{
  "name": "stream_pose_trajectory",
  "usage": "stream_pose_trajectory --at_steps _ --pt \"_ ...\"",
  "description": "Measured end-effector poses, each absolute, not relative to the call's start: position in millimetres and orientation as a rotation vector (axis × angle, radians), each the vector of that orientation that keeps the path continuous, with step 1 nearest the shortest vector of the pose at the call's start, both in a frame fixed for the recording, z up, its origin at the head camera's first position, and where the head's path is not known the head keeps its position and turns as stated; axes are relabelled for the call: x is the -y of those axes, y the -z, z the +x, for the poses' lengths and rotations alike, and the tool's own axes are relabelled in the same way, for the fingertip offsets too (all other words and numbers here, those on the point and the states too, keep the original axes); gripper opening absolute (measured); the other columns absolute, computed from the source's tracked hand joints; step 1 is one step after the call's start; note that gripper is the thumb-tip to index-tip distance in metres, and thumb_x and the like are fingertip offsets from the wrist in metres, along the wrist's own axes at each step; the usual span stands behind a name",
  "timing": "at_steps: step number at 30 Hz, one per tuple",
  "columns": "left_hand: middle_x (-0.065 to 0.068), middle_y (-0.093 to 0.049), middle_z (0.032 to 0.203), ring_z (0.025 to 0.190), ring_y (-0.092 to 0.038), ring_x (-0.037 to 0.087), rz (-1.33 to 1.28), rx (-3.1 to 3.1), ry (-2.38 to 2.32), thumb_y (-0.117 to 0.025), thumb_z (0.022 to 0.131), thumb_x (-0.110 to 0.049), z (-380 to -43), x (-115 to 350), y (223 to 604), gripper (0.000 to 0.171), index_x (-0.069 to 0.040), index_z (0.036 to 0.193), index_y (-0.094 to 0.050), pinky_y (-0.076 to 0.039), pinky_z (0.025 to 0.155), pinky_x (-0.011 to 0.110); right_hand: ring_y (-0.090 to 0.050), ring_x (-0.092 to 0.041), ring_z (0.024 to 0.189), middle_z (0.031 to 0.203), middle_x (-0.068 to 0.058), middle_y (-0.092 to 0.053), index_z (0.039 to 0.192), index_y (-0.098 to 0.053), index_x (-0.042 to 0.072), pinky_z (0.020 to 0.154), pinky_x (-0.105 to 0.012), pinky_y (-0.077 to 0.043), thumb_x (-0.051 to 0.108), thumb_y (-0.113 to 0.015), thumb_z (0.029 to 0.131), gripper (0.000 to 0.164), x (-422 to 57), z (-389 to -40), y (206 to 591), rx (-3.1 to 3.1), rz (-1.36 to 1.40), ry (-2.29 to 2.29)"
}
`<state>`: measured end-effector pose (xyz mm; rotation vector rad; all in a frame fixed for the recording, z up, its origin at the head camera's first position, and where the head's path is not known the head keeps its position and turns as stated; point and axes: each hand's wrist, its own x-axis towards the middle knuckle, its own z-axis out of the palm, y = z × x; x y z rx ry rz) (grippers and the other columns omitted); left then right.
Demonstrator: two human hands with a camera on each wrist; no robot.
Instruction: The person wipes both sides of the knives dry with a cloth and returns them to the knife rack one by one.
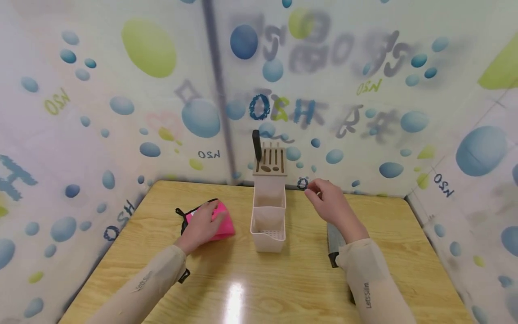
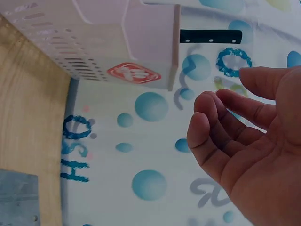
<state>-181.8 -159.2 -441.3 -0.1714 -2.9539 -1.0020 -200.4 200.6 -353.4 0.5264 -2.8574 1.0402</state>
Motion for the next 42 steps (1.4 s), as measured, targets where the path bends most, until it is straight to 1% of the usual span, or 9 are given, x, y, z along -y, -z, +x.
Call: stream_pose_trajectory --at_steps 4,6,9,16,22,25,28,35,42 --pt "0.037 -0.049 0.145 0.139 -0.045 0.051 -0.126 2.956 0.937 -0.057 0.105 -0.025 -180 172 448 0.056 0.009 0.149 -0.047 -0.040 0.113 0.062 -0.062 -0.022 0.080 0.106 -0.015 -0.068 0.128 -0.062 -0.002 0.066 -0.036 -0.050 0.023 -0.053 0.109 0.032 -211 -191 369 2.881 0.450 -1.094" --pt "0.038 -0.051 0.141 0.135 -0.047 0.053 -0.112 2.949 0.904 -0.059 0.104 -0.024 -179 176 452 0.055 0.010 0.146 -0.049 -0.042 0.110 0.063 -0.062 -0.022 0.079 0.106 -0.015 -0.068 0.131 -0.061 -0.002 0.065 -0.035 -0.049 0.023 -0.053 0.109 0.034 -216 -185 378 2.889 0.392 -1.123" --pt "0.039 -0.054 0.137 0.131 -0.050 0.053 -0.095 2.951 0.850 -0.061 0.102 -0.024 -178 180 457 0.055 0.013 0.143 -0.052 -0.044 0.108 0.063 -0.062 -0.020 0.081 0.106 -0.015 -0.069 0.131 -0.061 -0.003 0.065 -0.034 -0.050 0.022 -0.052 0.110 0.034 -226 -173 394 2.893 0.302 -1.150" --pt "0.040 -0.055 0.134 0.127 -0.053 0.054 -0.029 2.990 0.743 -0.067 0.099 -0.025 -176 187 470 0.058 0.017 0.137 -0.054 -0.045 0.106 0.064 -0.064 -0.028 0.097 0.113 -0.019 -0.069 0.127 -0.063 -0.006 0.076 -0.033 -0.054 0.020 -0.053 0.109 0.033 -247 -144 427 2.890 0.118 -1.162" --pt "0.038 -0.056 0.130 0.122 -0.055 0.052 0.062 3.067 0.659 -0.070 0.097 -0.029 -177 182 479 0.060 0.015 0.135 -0.055 -0.048 0.101 0.063 -0.063 -0.027 0.097 0.115 -0.022 -0.069 0.127 -0.062 -0.009 0.071 -0.027 -0.052 0.018 -0.054 0.108 0.034 -262 -127 452 2.919 -0.063 -1.181" --pt "0.037 -0.058 0.123 0.117 -0.056 0.051 0.078 3.058 0.592 -0.074 0.093 -0.029 -178 179 484 0.057 0.014 0.126 -0.060 -0.051 0.095 0.063 -0.063 -0.031 0.100 0.116 -0.025 -0.068 0.128 -0.061 -0.010 0.071 -0.027 -0.052 0.017 -0.054 0.107 0.035 -267 -121 462 2.937 -0.181 -1.200" --pt "0.035 -0.058 0.119 0.115 -0.056 0.050 0.105 3.057 0.496 -0.077 0.090 -0.031 -180 177 489 0.056 0.013 0.122 -0.062 -0.052 0.092 0.062 -0.063 -0.037 0.103 0.115 -0.027 -0.067 0.126 -0.061 -0.011 0.074 -0.031 -0.053 0.018 -0.055 0.105 0.036 -272 -118 471 2.953 -0.279 -1.168" --pt "0.033 -0.059 0.118 0.115 -0.055 0.049 0.153 3.073 0.368 -0.084 0.084 -0.034 -186 173 497 0.063 0.012 0.120 -0.062 -0.053 0.091 0.061 -0.065 -0.044 0.100 0.112 -0.033 -0.065 0.123 -0.057 -0.017 0.079 -0.050 -0.057 0.019 -0.060 0.101 0.043 -282 -112 489 3.020 -0.369 -1.127" --pt "0.031 -0.056 0.123 0.117 -0.053 0.048 0.193 3.120 0.361 -0.087 0.081 -0.038 -193 175 500 0.069 0.011 0.123 -0.062 -0.053 0.089 0.063 -0.064 -0.044 0.099 0.112 -0.035 -0.063 0.125 -0.054 -0.020 0.080 -0.054 -0.056 0.019 -0.063 0.099 0.048 -285 -108 500 3.082 -0.389 -1.145"
